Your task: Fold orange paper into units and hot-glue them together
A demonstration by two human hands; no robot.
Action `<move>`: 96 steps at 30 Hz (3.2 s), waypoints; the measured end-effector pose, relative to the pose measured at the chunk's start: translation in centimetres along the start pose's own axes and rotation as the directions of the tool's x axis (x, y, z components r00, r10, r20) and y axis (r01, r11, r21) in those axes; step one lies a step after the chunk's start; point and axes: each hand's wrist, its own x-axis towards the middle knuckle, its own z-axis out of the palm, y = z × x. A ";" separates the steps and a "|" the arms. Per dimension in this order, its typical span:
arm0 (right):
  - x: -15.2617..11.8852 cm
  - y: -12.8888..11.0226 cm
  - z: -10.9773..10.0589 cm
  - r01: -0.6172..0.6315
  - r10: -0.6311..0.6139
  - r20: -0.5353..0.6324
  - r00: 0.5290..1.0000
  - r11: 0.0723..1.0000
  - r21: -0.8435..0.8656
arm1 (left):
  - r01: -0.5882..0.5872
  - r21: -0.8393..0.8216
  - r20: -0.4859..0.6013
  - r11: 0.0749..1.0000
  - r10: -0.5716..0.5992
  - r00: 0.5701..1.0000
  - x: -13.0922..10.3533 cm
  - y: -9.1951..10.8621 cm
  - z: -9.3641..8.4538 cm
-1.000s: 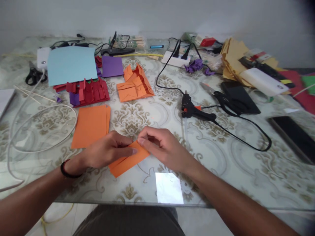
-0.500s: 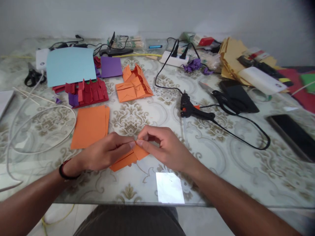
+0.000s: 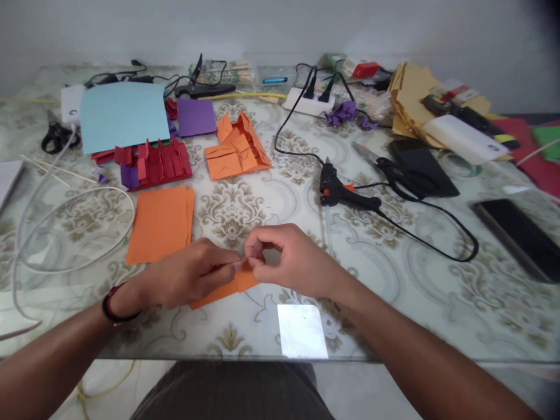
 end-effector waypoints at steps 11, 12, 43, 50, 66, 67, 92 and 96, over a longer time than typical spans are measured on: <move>0.2 0.0 -0.8 -0.002 0.024 -0.111 0.994 0.981 0.195 | 0.137 -0.116 -0.165 0.984 -0.155 0.974 -0.2 0.2 -0.8; 0.2 0.0 -0.6 -0.007 0.032 -0.121 0.992 0.979 0.205 | 0.141 -0.129 -0.180 0.982 -0.163 0.970 -0.2 0.2 -0.7; 0.1 0.4 0.9 0.025 0.006 -0.127 0.992 0.970 0.241 | -0.016 -0.155 -0.428 0.988 -0.053 0.902 0.0 1.0 0.1; 0.0 0.3 1.1 -0.013 0.034 -0.096 0.995 0.976 0.216 | -0.001 0.001 -0.404 1.000 0.001 0.915 0.0 1.1 0.0; 0.3 0.1 -0.1 0.004 0.044 -0.160 0.986 0.956 0.292 | 0.056 -0.080 -0.533 0.995 -0.090 0.842 -0.2 1.3 -0.2; 0.3 0.1 0.0 0.003 0.046 -0.160 0.986 0.956 0.293 | 0.051 -0.092 -0.536 0.994 -0.092 0.839 -0.1 1.2 -0.1; 0.1 0.2 1.0 0.029 -0.019 -0.119 0.993 0.996 0.084 | 0.056 -0.502 -0.245 0.863 -0.204 0.948 0.4 -0.1 0.0; 0.1 0.2 0.4 0.020 -0.009 -0.136 0.991 0.997 0.078 | 0.102 -0.452 -0.233 0.886 -0.228 0.945 0.2 -0.3 -1.2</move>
